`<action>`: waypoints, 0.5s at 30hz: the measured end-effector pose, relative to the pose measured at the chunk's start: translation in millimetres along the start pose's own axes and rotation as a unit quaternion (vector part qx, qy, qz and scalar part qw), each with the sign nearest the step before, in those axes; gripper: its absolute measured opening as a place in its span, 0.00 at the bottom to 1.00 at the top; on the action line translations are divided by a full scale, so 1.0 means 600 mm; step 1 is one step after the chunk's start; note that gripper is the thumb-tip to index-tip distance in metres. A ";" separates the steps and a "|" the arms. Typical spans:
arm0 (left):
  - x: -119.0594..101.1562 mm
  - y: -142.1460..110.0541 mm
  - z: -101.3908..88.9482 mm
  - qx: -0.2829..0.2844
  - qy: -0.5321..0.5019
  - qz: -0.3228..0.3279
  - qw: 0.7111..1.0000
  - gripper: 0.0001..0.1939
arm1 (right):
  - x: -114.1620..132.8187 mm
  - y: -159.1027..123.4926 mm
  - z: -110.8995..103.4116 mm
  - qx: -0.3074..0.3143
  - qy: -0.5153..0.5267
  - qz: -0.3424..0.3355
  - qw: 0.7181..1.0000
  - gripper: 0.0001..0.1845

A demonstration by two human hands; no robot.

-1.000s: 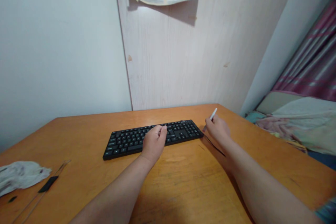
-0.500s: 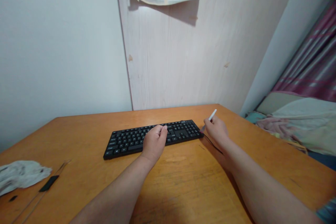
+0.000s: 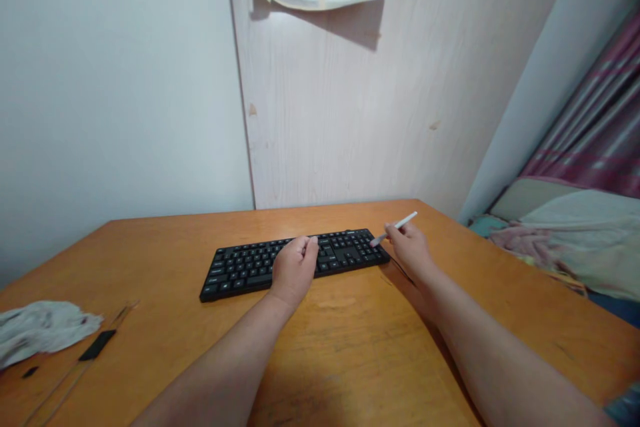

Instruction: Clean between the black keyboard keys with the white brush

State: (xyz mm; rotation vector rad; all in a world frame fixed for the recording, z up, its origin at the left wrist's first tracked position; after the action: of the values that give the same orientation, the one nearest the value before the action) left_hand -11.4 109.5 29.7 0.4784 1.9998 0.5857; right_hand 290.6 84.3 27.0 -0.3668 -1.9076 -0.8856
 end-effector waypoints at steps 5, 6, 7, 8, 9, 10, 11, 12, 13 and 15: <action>0.001 0.001 -0.001 -0.001 0.005 -0.007 1.000 0.20 | 0.002 -0.016 0.043 0.064 0.066 0.013 0.996 0.17; 0.001 0.001 0.000 -0.001 0.006 -0.008 1.000 0.20 | -0.001 -0.017 0.047 0.070 0.070 0.015 0.995 0.17; 0.002 0.001 0.000 -0.001 0.007 -0.008 1.000 0.20 | -0.005 -0.017 0.049 0.072 0.069 0.016 0.995 0.16; 0.002 0.001 0.000 -0.001 0.007 -0.007 1.000 0.20 | -0.009 -0.015 0.048 0.069 0.065 0.017 0.995 0.15; 0.002 0.001 0.000 -0.001 0.008 -0.005 1.000 0.20 | -0.015 -0.013 0.046 0.062 0.058 0.017 0.996 0.15; 0.002 0.000 0.000 -0.001 0.009 -0.003 1.000 0.21 | -0.021 -0.009 0.042 0.052 0.049 0.018 0.997 0.14; 0.002 0.000 0.000 -0.001 0.009 -0.002 1.000 0.21 | -0.026 -0.006 0.037 0.041 0.038 0.020 0.998 0.13; 0.002 0.000 0.000 -0.002 0.008 -0.002 1.000 0.20 | -0.031 -0.002 0.032 0.031 0.027 0.022 0.999 0.13; 0.002 0.000 0.000 -0.002 0.008 -0.001 1.000 0.20 | -0.036 0.001 0.028 0.022 0.015 0.025 0.999 0.12; 0.001 0.000 0.000 -0.002 0.007 0.000 1.000 0.20 | -0.041 0.005 0.020 0.008 -0.008 0.030 0.999 0.12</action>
State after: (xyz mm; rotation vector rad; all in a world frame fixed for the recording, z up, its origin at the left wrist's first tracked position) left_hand -11.6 109.8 29.4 0.4736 2.0110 0.5938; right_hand 296.7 97.5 3.7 -0.4191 -1.9075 -0.8291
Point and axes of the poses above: each hand's wrist, its own y-axis towards the middle knuckle, its own z-axis out of the palm, x = y × z, the point moved 7 cm from there along y, towards the middle knuckle, and after that the axes turned 3 degrees about -x, right-handed, at the moved point
